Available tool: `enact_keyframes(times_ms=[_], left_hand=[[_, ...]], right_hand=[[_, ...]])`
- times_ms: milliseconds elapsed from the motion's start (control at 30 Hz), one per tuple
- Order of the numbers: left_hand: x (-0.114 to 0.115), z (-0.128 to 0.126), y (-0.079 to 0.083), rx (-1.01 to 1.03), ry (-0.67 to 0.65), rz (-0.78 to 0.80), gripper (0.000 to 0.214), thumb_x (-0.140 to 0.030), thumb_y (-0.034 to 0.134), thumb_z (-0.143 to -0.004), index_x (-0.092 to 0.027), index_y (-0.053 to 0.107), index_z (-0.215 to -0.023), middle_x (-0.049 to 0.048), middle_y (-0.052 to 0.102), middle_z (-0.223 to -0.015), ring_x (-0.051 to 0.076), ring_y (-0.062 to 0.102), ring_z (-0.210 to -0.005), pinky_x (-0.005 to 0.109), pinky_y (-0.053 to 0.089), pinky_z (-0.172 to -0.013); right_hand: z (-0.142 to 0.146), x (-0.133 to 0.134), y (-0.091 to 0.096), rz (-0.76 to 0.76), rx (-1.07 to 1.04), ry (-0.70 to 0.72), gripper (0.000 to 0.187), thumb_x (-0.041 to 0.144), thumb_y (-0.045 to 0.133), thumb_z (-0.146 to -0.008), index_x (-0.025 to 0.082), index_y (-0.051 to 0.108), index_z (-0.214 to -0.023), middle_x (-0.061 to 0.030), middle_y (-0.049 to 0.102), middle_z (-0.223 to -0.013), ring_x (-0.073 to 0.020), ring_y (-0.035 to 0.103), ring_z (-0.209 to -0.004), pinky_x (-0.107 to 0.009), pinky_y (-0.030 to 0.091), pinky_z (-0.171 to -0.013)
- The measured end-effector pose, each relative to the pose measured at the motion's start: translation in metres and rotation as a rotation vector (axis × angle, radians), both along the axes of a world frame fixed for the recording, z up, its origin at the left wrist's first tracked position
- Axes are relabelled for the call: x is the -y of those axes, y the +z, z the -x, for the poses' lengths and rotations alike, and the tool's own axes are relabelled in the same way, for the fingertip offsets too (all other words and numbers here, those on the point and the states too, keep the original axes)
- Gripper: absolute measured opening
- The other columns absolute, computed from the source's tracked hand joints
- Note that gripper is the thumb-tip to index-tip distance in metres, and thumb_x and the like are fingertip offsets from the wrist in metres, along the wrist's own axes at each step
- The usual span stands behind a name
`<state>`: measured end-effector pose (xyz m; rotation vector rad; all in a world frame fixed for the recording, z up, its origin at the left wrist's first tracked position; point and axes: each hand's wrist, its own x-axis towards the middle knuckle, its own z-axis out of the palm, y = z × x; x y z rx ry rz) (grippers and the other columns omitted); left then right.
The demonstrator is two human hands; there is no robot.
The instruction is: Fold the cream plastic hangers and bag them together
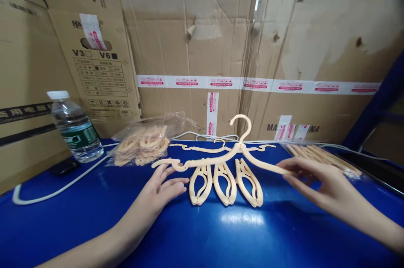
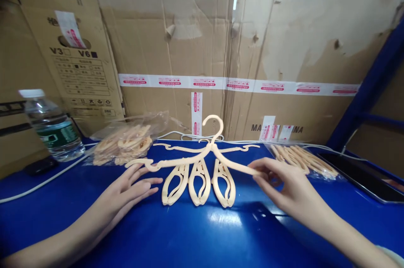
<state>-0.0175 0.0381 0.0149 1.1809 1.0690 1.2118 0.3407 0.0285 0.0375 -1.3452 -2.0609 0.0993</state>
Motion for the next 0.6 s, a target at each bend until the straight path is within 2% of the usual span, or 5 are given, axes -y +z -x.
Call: enact_keyframes(times_ms=[167,333,433,533,600], left_hand=[[0.004,0.003,-0.018,-0.177,-0.122,-0.089,0.08,-0.035,0.071,-0.078,-0.031,0.028,-0.145,0.0111,0.051,-0.137,0.024,0.067,-0.098,0.035,0.054,-0.085],[0.013,0.005,-0.017,-0.491,-0.187,-0.203,0.045,-0.039,0.062,-0.086,-0.031,0.058,-0.13,0.0051,0.063,-0.125,0.027,0.06,-0.112,0.034,0.047,-0.097],[0.013,0.005,-0.011,-0.502,-0.152,-0.199,0.04,-0.044,0.059,-0.086,-0.03,0.062,-0.124,0.0039,0.071,-0.108,0.026,0.065,-0.102,0.034,0.049,-0.093],[0.012,0.005,-0.007,-0.442,-0.126,-0.171,0.04,-0.046,0.061,-0.085,-0.029,0.063,-0.121,0.0013,0.071,-0.087,0.023,0.067,-0.086,0.029,0.053,-0.08],[0.012,0.004,-0.006,-0.417,-0.108,-0.167,0.04,-0.046,0.062,-0.084,-0.028,0.064,-0.12,-0.0002,0.069,-0.081,0.021,0.067,-0.081,0.026,0.053,-0.076]], right_hand=[[0.023,0.014,-0.013,0.148,0.012,0.121,0.018,0.033,0.05,-0.094,0.024,0.064,-0.1,-0.0036,0.069,-0.087,-0.0165,0.064,-0.071,-0.025,0.052,-0.059],[0.033,0.018,-0.014,0.205,0.014,0.193,0.02,0.032,0.049,-0.094,0.025,0.066,-0.101,-0.0044,0.07,-0.087,-0.0161,0.062,-0.065,-0.025,0.05,-0.052],[0.031,0.016,-0.015,0.117,0.076,0.23,0.023,0.027,0.047,-0.094,0.026,0.065,-0.109,-0.0066,0.069,-0.089,-0.0188,0.062,-0.071,-0.029,0.052,-0.058],[0.027,0.016,-0.016,-0.09,0.217,0.21,0.028,0.023,0.049,-0.092,0.028,0.064,-0.114,-0.0085,0.069,-0.098,-0.0232,0.061,-0.084,-0.037,0.053,-0.071],[0.024,0.018,-0.018,-0.24,0.313,0.138,0.03,0.02,0.048,-0.091,0.029,0.066,-0.113,-0.0088,0.069,-0.101,-0.0246,0.062,-0.086,-0.038,0.053,-0.072]])
